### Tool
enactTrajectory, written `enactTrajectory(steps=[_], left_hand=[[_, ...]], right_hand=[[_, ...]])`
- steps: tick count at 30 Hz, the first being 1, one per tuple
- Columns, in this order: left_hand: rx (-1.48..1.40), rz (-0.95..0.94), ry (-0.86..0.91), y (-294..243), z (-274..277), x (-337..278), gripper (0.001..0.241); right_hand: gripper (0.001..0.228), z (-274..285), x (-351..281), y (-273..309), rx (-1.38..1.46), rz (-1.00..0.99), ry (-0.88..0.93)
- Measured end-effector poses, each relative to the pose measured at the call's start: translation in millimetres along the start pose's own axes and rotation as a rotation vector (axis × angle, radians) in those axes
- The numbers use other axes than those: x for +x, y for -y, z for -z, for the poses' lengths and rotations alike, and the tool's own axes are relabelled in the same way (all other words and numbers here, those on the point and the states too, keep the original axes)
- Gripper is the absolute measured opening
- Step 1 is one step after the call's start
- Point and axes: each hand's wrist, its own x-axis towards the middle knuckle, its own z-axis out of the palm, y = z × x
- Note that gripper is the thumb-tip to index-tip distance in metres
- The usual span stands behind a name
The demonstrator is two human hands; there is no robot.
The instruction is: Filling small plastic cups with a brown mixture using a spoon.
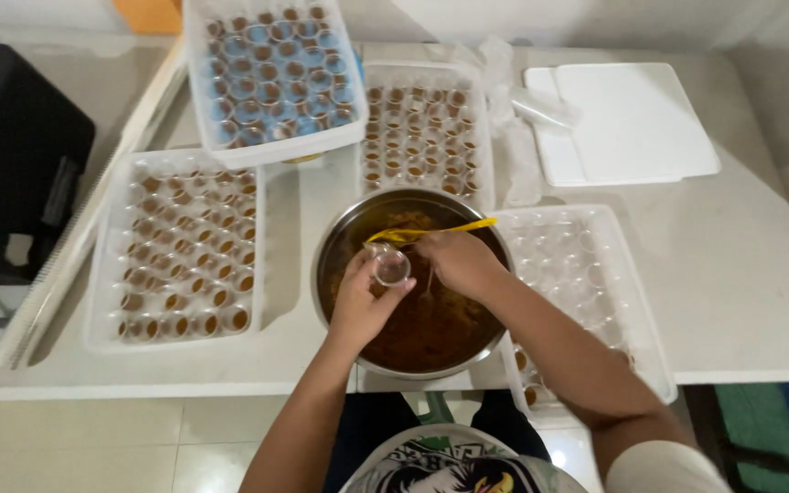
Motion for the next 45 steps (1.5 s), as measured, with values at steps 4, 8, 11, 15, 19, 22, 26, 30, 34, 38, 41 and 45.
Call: enactTrajectory(steps=[4, 8, 11, 15, 19, 22, 26, 30, 34, 38, 41, 45], left_hand=[[-0.16, 0.091, -0.187, -1.3, 0.6, 3.2, 0.036], [-0.194, 0.092, -0.181, -3.6, 2.1, 1.6, 0.037], [-0.31, 0.115, -0.175, 3.6, -1.3, 3.0, 0.035], [-0.29, 0.135, -0.158, 1.7, -1.4, 1.8, 0.033], [-0.33, 0.068, -0.17, 8.4, -3.9, 0.6, 0.034], [-0.324, 0.075, -0.17, 10.5, -4.0, 0.8, 0.034], [-0.329, 0.098, -0.174, 8.2, -3.8, 1.3, 0.033], [-0.266, 0.092, -0.155, 8.5, -3.2, 2.0, 0.035], [-0.308, 0.11, -0.159, 10.9, -4.3, -0.5, 0.035], [-0.284, 0.106, -0.148, 12.5, -3.6, 1.1, 0.036], [-0.273, 0.104, -0.14, 8.0, -0.2, 1.1, 0.036], [-0.249, 0.105, -0.119, 5.7, 0.4, 3.1, 0.036]], right_hand=[[0.034, -30.8, 0.8, -28.8, -0.764, 0.185, 0.301], [0.037, -27.8, 2.6, -23.7, -1.168, 0.106, 0.574], [0.029, -27.7, -2.2, -29.1, -1.028, 0.061, 0.637], [0.031, -43.6, -5.9, -41.8, -0.914, -0.06, 0.601], [0.024, -39.7, -5.1, -36.4, -0.975, -0.035, 0.647], [0.02, -27.1, -5.4, -25.8, -0.849, -0.061, 0.667], [0.02, -22.5, -10.6, -7.8, -0.528, -0.109, 0.609], [0.018, -29.2, -18.1, -6.9, -0.488, 0.071, 0.396], [0.019, -27.4, -19.8, 3.5, -0.448, -0.011, 0.399], [0.016, -29.2, -27.7, 5.6, -0.281, 0.05, 0.386], [0.01, -12.0, -25.2, 0.9, -0.269, 0.063, 0.327], [0.009, 18.5, -25.5, 9.3, -0.245, 0.004, 0.272]])
